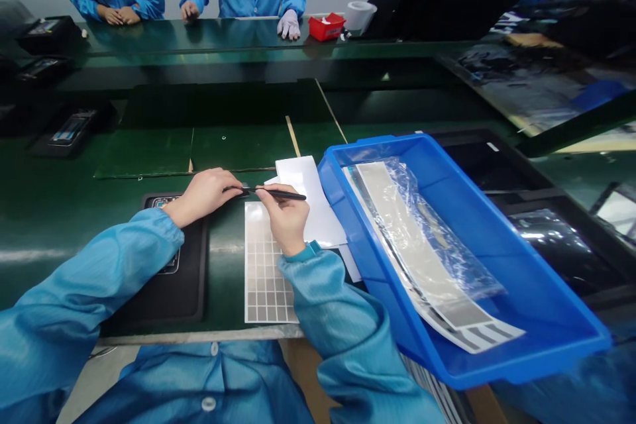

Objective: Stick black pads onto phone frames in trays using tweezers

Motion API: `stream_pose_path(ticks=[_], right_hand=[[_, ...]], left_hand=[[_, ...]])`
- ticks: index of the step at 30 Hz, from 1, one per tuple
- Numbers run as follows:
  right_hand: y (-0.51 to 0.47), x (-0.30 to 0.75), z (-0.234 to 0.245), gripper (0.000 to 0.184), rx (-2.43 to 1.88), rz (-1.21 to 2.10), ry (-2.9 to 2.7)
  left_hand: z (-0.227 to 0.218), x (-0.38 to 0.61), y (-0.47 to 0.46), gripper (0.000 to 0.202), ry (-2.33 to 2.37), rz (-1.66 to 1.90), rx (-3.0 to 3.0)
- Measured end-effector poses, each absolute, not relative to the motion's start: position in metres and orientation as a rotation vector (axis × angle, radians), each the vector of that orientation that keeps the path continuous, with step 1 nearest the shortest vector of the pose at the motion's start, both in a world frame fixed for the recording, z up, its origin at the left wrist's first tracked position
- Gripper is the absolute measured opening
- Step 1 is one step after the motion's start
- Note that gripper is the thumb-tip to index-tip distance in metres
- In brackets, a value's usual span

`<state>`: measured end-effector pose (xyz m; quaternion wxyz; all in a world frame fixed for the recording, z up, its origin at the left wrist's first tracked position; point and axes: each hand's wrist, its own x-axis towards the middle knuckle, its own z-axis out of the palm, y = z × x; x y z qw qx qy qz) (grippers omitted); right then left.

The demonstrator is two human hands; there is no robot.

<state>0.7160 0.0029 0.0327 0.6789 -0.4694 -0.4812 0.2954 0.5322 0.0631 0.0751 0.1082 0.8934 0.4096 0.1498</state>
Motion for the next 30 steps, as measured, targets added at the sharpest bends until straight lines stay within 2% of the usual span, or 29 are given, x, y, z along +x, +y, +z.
stream_pose_path(ticks=[2, 6, 11, 14, 18, 20, 25, 30], right_hand=[[0.004, 0.717, 0.032, 0.019, -1.052, 0.683, -1.052], [0.006, 0.718, 0.031, 0.024, -1.069, 0.746, -0.992], [0.009, 0.723, 0.029, 0.027, -1.120, 0.783, -0.928], [0.012, 0.726, 0.025, 0.030, -1.154, 0.779, -0.922], [0.014, 0.728, 0.025, 0.034, -1.183, 0.763, -0.920], [0.015, 0.728, 0.029, 0.036, -1.194, 0.770, -0.919], [0.010, 0.719, 0.043, 0.037, -1.243, 0.849, -0.952], [-0.015, 0.683, 0.058, 0.035, -1.234, 1.043, -1.044]], left_hand=[[0.075, 0.532, 0.064, 0.019, 1.247, 0.443, 2.644], [0.087, 0.510, 0.056, 0.045, 1.429, 0.571, 2.689], [0.099, 0.438, 0.005, 0.031, 1.292, 0.377, 2.632], [0.091, 0.396, -0.039, 0.033, 1.038, 0.290, 2.536], [0.069, 0.375, -0.086, 0.065, 0.989, 0.323, 2.485], [0.059, 0.382, -0.101, 0.074, 1.025, 0.342, 2.485], [0.046, 0.419, -0.125, 0.069, 1.170, 0.404, 2.449], [0.058, 0.426, -0.122, 0.056, 1.182, 0.481, 2.459]])
